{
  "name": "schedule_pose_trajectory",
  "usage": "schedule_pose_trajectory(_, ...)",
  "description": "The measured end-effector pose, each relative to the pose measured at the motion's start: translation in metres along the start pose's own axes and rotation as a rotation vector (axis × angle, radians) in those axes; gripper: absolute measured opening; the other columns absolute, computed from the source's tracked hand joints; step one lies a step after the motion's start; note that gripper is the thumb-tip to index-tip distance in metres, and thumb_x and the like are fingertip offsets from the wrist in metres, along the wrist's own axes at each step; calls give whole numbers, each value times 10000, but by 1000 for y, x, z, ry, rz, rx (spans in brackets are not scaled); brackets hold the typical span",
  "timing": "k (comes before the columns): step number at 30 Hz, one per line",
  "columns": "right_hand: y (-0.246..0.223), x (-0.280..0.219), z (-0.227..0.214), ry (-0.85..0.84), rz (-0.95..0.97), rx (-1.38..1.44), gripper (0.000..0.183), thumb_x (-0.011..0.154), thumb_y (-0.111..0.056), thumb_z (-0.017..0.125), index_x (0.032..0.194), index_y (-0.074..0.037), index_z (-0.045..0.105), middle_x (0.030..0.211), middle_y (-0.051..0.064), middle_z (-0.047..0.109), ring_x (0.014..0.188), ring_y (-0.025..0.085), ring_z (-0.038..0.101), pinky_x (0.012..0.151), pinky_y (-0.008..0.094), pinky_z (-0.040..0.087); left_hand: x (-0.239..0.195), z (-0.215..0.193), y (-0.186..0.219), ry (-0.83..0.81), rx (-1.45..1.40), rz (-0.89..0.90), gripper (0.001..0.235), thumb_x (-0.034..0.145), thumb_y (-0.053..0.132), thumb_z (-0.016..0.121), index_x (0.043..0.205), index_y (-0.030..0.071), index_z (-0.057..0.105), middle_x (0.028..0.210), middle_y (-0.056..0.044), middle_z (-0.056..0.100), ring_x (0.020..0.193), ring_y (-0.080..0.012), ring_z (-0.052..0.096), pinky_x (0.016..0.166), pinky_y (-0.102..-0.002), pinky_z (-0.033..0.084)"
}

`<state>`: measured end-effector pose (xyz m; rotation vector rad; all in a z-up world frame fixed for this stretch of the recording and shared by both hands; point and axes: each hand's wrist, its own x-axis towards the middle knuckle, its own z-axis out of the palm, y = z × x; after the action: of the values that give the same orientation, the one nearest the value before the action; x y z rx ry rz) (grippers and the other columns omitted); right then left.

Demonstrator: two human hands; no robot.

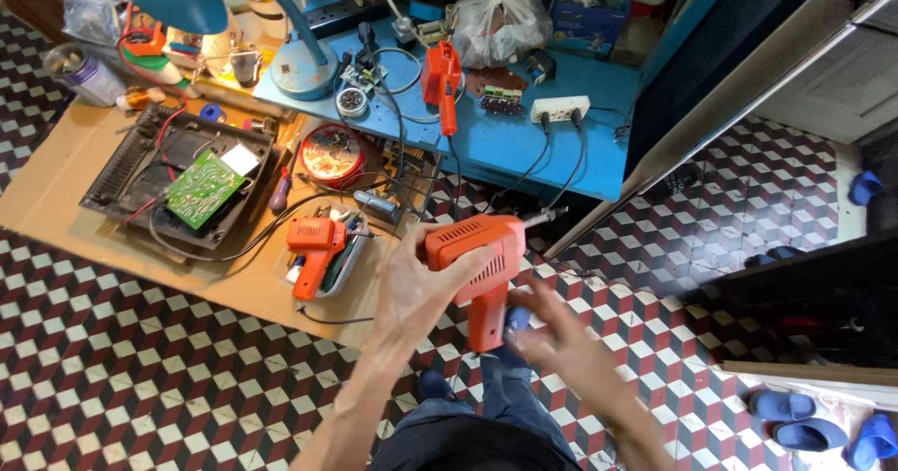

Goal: The person uses a heat gun to apply heat to a green circuit board with a heatsink, then connects multimeter probes to test the board. The person unplugs and replugs the heat gun cord and continues heating the board.

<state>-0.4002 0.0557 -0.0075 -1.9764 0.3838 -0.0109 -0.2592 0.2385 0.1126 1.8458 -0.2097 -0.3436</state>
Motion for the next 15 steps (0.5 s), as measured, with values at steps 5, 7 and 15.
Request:
schedule_pose_trajectory(5, -58, 4, 38, 237, 168, 334, 464, 833, -278, 794, 1133, 47, 655, 755, 171, 681, 532, 179, 591, 452, 281, 467, -12, 30, 14, 104, -243, 76, 616, 762, 469, 808, 1132, 6, 643, 1013, -108, 757, 878, -124, 728, 738, -246, 597)
schedule_pose_trajectory(7, -65, 4, 25, 150, 181, 528, 431, 845, -251, 806, 1040, 95, 640, 624, 117, 594, 394, 156, 485, 349, 290, 376, -6, 30, 12, 26, -314, -48, 607, 779, 501, 752, 1143, 26, 652, 1024, -112, 725, 866, -125, 704, 705, -285, 589)
schedule_pose_trajectory(15, -78, 16, 16, 54, 297, 1186, 324, 944, -307, 635, 1036, -7, 554, 711, 85, 633, 395, 128, 484, 335, 265, 326, 25, 56, -33, -312, -768, -220, 642, 963, 660, 466, 1385, 183, 544, 1111, -13, 664, 894, -63, 637, 818, -291, 504)
